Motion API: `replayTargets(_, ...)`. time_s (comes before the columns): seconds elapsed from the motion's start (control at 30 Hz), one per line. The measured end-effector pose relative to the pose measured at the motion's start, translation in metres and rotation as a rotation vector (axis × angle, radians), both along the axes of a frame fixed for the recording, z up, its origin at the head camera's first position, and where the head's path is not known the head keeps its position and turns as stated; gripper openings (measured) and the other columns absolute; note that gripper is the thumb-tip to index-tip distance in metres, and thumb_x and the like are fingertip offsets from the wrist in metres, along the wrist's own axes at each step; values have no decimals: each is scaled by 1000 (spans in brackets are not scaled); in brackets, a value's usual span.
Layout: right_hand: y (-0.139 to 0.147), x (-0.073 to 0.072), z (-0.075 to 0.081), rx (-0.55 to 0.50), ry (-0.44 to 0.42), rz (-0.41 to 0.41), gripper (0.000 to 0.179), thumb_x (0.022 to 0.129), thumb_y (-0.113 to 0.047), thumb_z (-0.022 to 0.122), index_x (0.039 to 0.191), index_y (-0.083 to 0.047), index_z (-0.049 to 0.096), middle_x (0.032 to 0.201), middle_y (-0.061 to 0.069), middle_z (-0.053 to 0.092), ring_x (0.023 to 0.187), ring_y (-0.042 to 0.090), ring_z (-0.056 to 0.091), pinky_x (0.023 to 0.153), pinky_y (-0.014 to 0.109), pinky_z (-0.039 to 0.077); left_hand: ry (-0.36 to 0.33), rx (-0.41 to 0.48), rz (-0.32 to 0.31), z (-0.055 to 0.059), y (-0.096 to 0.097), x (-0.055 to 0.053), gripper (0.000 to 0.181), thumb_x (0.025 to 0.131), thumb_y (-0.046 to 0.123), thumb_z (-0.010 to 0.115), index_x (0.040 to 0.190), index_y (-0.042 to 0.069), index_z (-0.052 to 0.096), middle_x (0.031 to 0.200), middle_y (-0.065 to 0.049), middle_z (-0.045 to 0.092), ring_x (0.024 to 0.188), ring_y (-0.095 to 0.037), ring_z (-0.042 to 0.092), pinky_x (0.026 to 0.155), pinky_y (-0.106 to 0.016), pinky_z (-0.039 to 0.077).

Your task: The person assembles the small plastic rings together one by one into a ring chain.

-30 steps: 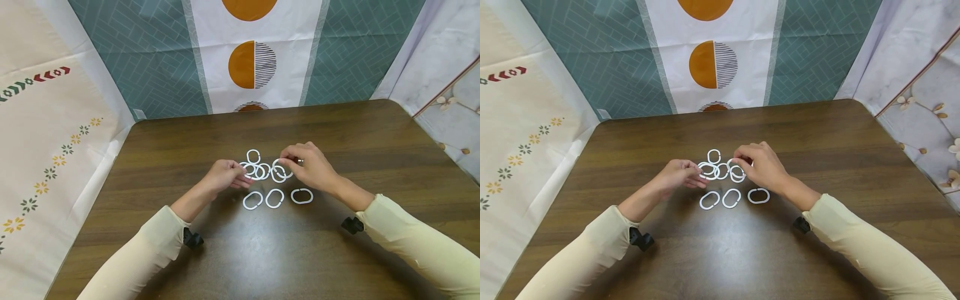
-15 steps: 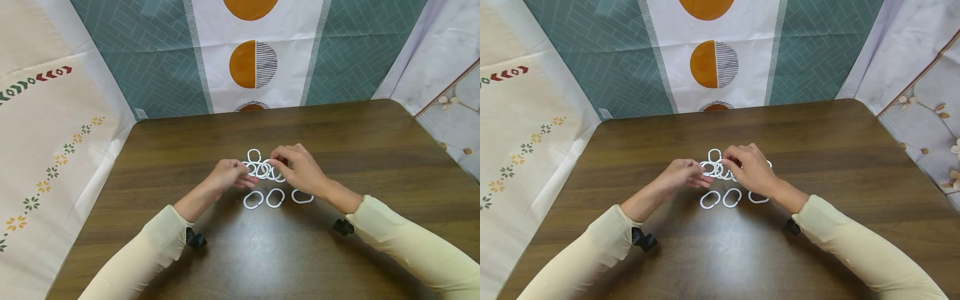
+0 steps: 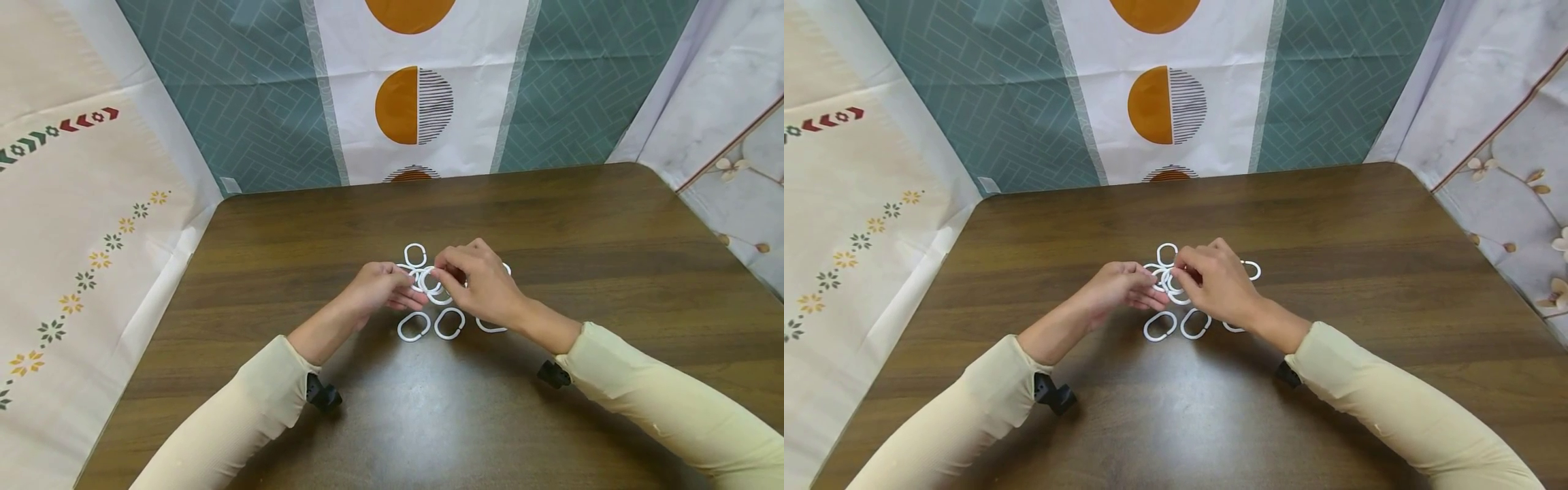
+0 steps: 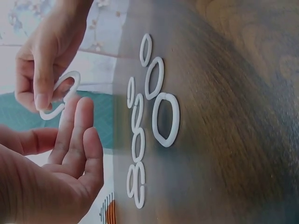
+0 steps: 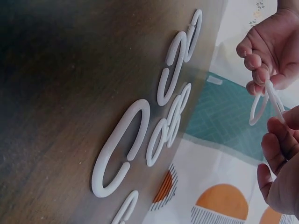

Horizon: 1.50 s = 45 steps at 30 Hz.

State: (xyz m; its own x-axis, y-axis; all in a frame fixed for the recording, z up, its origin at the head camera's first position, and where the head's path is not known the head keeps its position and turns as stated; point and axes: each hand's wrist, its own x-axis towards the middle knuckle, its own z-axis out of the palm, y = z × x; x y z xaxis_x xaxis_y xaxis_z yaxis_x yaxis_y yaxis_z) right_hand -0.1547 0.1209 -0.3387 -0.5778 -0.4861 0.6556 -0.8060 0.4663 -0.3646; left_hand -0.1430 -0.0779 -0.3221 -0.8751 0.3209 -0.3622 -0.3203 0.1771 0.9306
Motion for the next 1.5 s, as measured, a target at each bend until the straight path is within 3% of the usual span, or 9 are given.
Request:
replayTargets(0.3,-1,-1,-3,-10,93,-6,11,81,-5,72,79,-8,62,59,-7,48,53,5,42,67,31,35,14,30,42,0,0,-1,20,96,7,52,109,-9,52,84,-18,72,66,-14,70,72,-32,53)
replayTargets(0.6,-3,-3,-5,-24,142,-26,11,82,-4,70,79,-8,60,57,-6,46,53,7,42,66,33,36,16,97,38,-8,-1,-2,16,96,6,50,103,-9,52,91,-22,71,68,-13,69,87,-42,52)
replayTargets(0.77,-3,-4,-8,-29,174,-44,11,81,-3,70,79,-8,60,57,-4,48,52,12,45,66,35,35,-21,144,31,-8,1,-1,12,95,4,49,102,-6,52,85,-16,73,68,-13,69,85,-38,53)
replayTargets(0.87,-2,-4,-8,-45,199,-63,10,81,-2,69,79,-7,61,58,-3,48,52,11,44,66,35,35,-47,120,16,-6,2,-1,17,94,4,49,105,-9,52,82,-14,73,68,-14,69,84,-37,53)
replayTargets(1.07,-2,-6,-3,-80,235,-71,9,83,-3,69,79,-6,61,58,0,47,52,11,42,66,36,35,-87,1,-78,-7,2,1,30,98,16,51,115,-9,51,78,-7,72,67,-12,68,87,-40,50)
replayTargets(1.17,-2,-5,-2,-90,233,-67,10,83,-2,70,80,-6,61,59,-1,46,52,12,43,66,36,35,-53,-37,-68,-8,1,1,33,98,19,52,116,-8,51,75,-6,70,66,-12,66,83,-37,51)
replayTargets(1.27,-2,-5,-1,-101,228,-71,9,83,-2,70,81,-6,62,59,-2,47,52,13,44,66,36,34,-5,-61,-15,-9,1,0,30,97,18,54,115,-7,53,79,-11,69,72,-20,68,84,-39,51)
replayTargets(1.4,-1,-6,-1,-112,218,-75,8,84,-3,70,82,-6,62,59,-2,47,52,13,44,66,36,34,63,-59,29,-12,-1,1,30,95,14,57,117,-8,56,104,-22,67,96,-32,66,95,-44,45)
replayTargets(1.5,-2,-6,0,-114,210,-71,8,85,-3,70,82,-5,62,59,-2,48,52,13,44,67,36,33,122,-44,22,-14,-1,1,31,94,10,59,120,-7,60,119,-22,62,109,-30,61,100,-40,41)
